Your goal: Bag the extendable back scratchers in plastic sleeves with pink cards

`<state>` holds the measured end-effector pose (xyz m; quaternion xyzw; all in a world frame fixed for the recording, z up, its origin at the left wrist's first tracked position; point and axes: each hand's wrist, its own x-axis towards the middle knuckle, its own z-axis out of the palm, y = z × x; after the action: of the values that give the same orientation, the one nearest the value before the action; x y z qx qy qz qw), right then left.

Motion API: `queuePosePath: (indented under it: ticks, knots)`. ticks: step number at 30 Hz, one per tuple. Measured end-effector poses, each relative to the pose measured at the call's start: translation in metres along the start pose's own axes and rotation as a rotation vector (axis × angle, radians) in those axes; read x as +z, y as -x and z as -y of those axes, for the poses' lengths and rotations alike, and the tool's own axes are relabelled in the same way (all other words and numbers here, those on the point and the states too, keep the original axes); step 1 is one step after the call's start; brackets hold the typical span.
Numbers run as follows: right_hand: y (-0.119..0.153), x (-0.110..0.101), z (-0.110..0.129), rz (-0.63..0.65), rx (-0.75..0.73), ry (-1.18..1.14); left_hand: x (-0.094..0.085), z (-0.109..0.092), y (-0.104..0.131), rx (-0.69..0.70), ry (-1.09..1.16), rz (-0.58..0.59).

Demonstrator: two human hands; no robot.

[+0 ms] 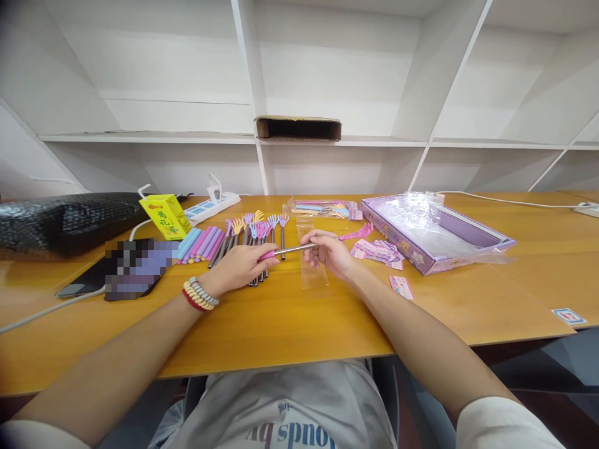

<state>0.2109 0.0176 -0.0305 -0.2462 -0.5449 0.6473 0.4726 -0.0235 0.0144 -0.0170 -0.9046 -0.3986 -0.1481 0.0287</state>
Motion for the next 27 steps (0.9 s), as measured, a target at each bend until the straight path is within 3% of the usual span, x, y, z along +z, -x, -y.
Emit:
queuePosePath:
  ticks: [6,11,27]
  knots:
    - [0.0,0.0,-0.003,0.037,-0.023,0.027,-0.001,-0.003,0.002,-0.011,-0.044,0.033]
    - [0.0,-0.001,-0.005,0.051,-0.043,0.028,-0.001,-0.002,0.002,0.058,0.0,0.029]
    - [0.0,0.006,-0.015,0.072,0.021,0.097,-0.005,0.005,0.004,0.058,0.065,0.082]
